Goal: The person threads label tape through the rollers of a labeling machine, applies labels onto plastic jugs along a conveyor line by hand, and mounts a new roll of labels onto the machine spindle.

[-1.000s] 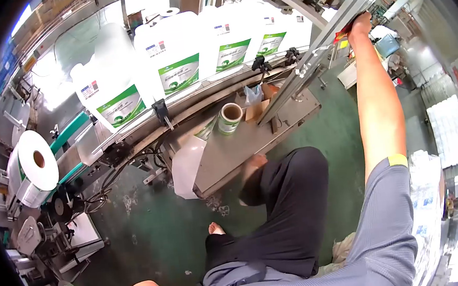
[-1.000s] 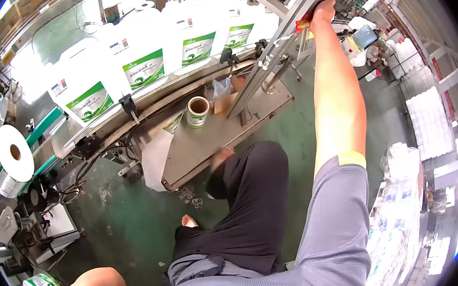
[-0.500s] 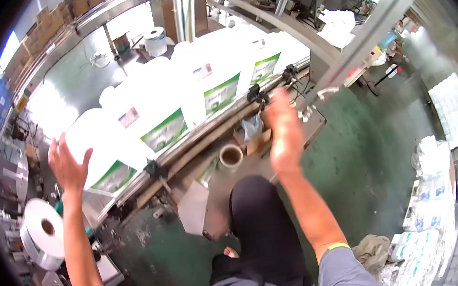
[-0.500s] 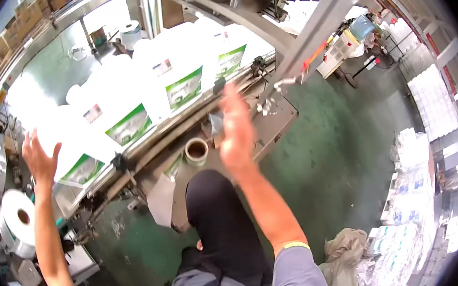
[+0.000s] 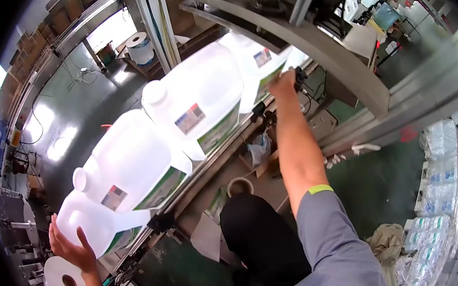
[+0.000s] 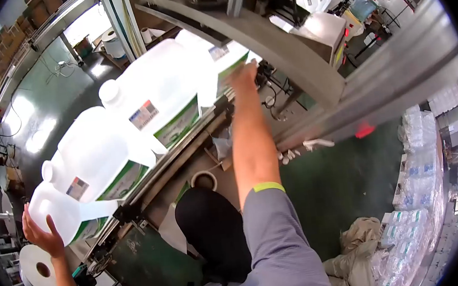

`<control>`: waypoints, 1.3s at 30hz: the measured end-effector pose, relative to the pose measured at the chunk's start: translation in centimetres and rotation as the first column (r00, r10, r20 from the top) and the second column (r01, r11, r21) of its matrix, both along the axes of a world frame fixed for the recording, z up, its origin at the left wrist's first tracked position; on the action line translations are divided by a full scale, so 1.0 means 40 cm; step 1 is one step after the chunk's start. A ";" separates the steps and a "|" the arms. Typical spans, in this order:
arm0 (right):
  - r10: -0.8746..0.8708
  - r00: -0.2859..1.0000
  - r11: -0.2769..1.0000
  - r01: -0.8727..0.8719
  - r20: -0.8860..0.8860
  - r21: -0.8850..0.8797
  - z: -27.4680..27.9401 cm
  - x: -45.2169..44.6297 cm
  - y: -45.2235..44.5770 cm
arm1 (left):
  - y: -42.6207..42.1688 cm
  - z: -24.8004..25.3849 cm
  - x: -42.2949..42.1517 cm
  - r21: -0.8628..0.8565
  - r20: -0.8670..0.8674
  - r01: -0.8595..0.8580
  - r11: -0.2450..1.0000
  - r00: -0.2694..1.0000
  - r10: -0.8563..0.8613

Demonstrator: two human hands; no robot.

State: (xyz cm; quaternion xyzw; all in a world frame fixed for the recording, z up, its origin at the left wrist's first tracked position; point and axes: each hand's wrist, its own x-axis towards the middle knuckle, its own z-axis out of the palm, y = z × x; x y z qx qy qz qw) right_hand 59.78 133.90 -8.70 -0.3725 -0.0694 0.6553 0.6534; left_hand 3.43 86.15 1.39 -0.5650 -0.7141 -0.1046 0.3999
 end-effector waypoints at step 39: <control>-0.183 0.971 0.983 0.182 -0.156 -0.018 -0.095 -0.216 -0.104 | -0.007 -0.001 0.030 0.066 0.010 -0.010 0.998 1.000 0.009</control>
